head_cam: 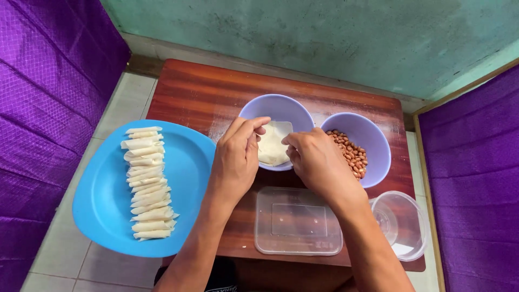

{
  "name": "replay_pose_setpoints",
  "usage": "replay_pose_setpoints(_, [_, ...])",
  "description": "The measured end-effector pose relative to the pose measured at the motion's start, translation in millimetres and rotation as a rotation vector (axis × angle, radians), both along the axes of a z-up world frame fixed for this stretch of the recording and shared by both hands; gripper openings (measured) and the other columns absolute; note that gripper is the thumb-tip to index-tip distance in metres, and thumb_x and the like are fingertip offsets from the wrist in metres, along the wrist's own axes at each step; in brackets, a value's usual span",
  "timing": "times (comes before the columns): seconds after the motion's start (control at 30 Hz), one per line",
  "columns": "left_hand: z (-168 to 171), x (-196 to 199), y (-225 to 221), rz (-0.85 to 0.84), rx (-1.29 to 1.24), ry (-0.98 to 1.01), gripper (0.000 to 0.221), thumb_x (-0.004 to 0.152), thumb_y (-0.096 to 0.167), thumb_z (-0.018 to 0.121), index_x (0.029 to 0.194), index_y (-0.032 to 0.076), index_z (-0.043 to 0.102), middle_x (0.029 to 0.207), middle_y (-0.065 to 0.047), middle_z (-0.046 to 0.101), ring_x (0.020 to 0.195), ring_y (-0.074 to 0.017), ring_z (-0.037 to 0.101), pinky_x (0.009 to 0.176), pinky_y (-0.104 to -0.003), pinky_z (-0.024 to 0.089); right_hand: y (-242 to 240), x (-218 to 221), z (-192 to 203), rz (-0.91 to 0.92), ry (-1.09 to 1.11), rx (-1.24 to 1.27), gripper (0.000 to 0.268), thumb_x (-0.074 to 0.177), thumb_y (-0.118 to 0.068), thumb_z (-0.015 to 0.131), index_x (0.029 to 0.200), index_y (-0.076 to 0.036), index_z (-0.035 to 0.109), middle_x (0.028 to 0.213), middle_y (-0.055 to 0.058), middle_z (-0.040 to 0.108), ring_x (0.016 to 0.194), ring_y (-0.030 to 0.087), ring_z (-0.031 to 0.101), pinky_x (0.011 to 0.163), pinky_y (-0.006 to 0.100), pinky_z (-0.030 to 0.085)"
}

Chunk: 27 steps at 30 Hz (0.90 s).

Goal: Wrapping peanuts in small square wrappers to create snack rolls

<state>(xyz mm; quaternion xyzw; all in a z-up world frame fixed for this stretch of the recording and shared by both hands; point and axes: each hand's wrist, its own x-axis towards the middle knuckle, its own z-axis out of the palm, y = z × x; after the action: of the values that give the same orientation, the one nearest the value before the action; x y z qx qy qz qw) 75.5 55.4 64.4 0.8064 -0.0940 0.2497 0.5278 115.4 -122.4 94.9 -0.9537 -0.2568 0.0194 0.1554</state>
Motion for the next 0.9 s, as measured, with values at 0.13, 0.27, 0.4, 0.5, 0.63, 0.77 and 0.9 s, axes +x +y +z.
replay_pose_setpoints(0.13, [3.9, -16.5, 3.3, -0.03, 0.011, 0.051, 0.035, 0.1, -0.002, 0.044, 0.123, 0.007, 0.069, 0.093, -0.009, 0.066, 0.085, -0.0257, 0.072, 0.078, -0.037, 0.06, -4.0, -28.0, 20.4, 0.024, 0.008, 0.088, 0.01, 0.088, -0.008, 0.061, 0.094, -0.007, 0.07, 0.081, 0.018, 0.068, 0.087, 0.043, 0.068, 0.074, 0.05, 0.056])
replay_pose_setpoints(0.27, [1.1, -29.0, 5.3, -0.081, 0.024, 0.141, 0.038, 0.101, 0.0, 0.043, 0.127, 0.01, 0.068, 0.093, -0.008, 0.066, 0.086, -0.0254, 0.072, 0.078, -0.038, 0.059, -9.4, -50.0, 14.2, 0.168, -0.168, 0.181, 0.01, 0.091, -0.001, 0.059, 0.094, -0.004, 0.069, 0.093, 0.014, 0.071, 0.095, 0.037, 0.068, 0.079, 0.041, 0.057])
replay_pose_setpoints(0.4, [10.7, -32.9, 3.8, -0.029, 0.038, 0.172, 0.029, 0.092, -0.005, 0.052, 0.116, 0.002, 0.067, 0.1, -0.008, 0.069, 0.085, -0.0202, 0.07, 0.074, -0.033, 0.056, -3.8, -65.9, 7.7, 0.198, -0.245, 0.237, 0.018, 0.083, -0.006, 0.073, 0.1, -0.001, 0.071, 0.106, 0.01, 0.069, 0.101, 0.027, 0.063, 0.085, 0.039, 0.053])
replay_pose_setpoints(0.5, [-2.9, -27.1, 11.5, 0.075, 0.146, 0.081, 0.035, 0.095, 0.004, 0.061, 0.127, 0.013, 0.069, 0.107, -0.009, 0.059, 0.103, -0.0342, 0.064, 0.092, -0.047, 0.052, -14.0, -62.3, -15.8, 0.262, -0.339, 0.224, 0.008, 0.094, -0.001, 0.063, 0.096, -0.003, 0.071, 0.097, 0.011, 0.07, 0.105, 0.032, 0.068, 0.087, 0.038, 0.057])
replay_pose_setpoints(0.63, [-15.7, -25.6, 16.7, 0.174, 0.066, 0.237, 0.053, 0.091, 0.007, 0.066, 0.143, 0.01, 0.054, 0.112, -0.014, 0.048, 0.108, -0.0364, 0.057, 0.097, -0.051, 0.048, -12.9, -72.4, -17.1, 0.247, -0.331, 0.264, 0.01, 0.095, -0.003, 0.064, 0.098, -0.007, 0.073, 0.098, 0.008, 0.071, 0.103, 0.029, 0.069, 0.085, 0.035, 0.057])
replay_pose_setpoints(0.77, [-14.8, -28.6, 15.9, 0.045, 0.073, 0.177, 0.042, 0.096, 0.009, 0.053, 0.137, 0.004, 0.061, 0.099, -0.019, 0.064, 0.083, -0.0358, 0.067, 0.076, -0.046, 0.054, -10.9, -69.9, -3.1, 0.185, -0.166, 0.123, 0.012, 0.096, -0.02, 0.064, 0.1, -0.014, 0.074, 0.088, 0.005, 0.072, 0.09, 0.03, 0.069, 0.073, 0.043, 0.053])
replay_pose_setpoints(0.9, [-20.9, -33.0, 13.8, 0.032, 0.078, 0.079, 0.044, 0.096, 0.007, 0.054, 0.139, 0.007, 0.063, 0.085, -0.013, 0.064, 0.068, -0.0229, 0.064, 0.062, -0.036, 0.055, 6.1, -50.8, -17.9, 0.117, -0.271, -0.005, 0.008, 0.095, -0.032, 0.065, 0.093, -0.025, 0.069, 0.079, -0.002, 0.067, 0.082, 0.025, 0.063, 0.064, 0.042, 0.043])
